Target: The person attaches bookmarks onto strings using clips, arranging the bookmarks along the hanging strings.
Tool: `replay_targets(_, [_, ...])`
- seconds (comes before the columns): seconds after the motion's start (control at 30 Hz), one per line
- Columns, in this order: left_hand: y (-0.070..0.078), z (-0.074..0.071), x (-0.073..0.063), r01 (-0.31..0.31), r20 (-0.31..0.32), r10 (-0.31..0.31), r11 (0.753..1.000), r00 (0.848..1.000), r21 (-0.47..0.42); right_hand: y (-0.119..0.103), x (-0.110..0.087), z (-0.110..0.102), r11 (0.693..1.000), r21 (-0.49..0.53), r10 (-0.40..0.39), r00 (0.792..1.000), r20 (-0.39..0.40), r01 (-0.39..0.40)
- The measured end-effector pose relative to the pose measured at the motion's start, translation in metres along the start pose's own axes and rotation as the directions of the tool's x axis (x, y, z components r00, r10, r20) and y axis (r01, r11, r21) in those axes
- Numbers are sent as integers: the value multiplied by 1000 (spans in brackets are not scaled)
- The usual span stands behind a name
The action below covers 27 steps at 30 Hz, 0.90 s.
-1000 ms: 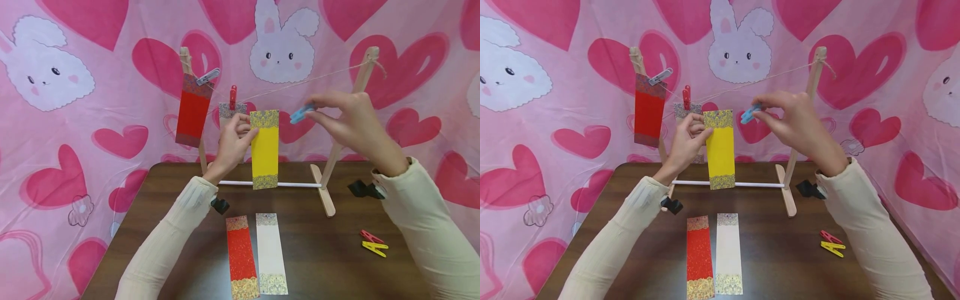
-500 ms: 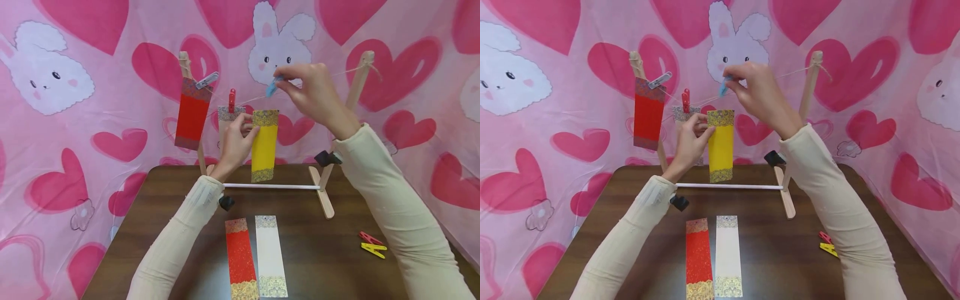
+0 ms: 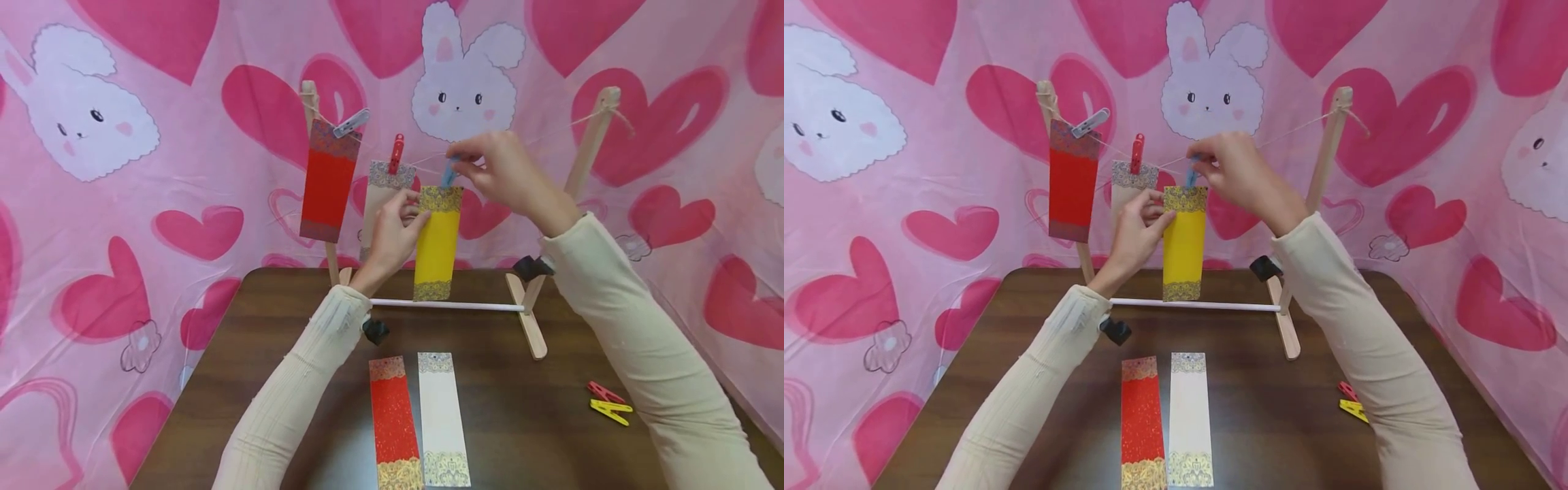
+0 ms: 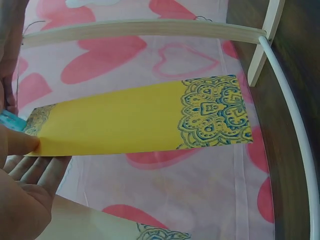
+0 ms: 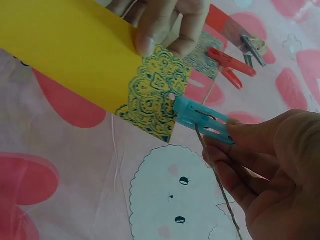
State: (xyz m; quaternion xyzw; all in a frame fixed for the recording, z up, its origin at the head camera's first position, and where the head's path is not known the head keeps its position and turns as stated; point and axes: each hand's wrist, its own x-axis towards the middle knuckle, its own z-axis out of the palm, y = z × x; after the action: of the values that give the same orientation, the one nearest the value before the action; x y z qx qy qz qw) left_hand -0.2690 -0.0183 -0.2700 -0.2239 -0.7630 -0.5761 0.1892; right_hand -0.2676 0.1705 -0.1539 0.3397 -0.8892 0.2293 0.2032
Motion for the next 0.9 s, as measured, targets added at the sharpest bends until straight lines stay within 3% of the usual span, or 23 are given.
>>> replay_targets(0.23, [2, 3, 1, 7, 22, -7, 1000, 1000, -18, 5, -6, 3, 999, 34, -15, 1000, 10, 14])
replay_targets(0.63, [-2, 3, -5, 25, 30, -23, 999, 999, -43, 4, -8, 10, 1000, -13, 19, 999, 40, -19])
replay_targets(0.77, [-9, -2, -15, 42, 67, -42, 999, 997, -4, 6, -16, 15, 1000, -9, 29, 999, -26, -29])
replay_targets(0.9, [-17, -8, -27, 39, 95, -42, 999, 995, 29, 7, -27, 19, 999, 4, -33, 989, -145, 34])
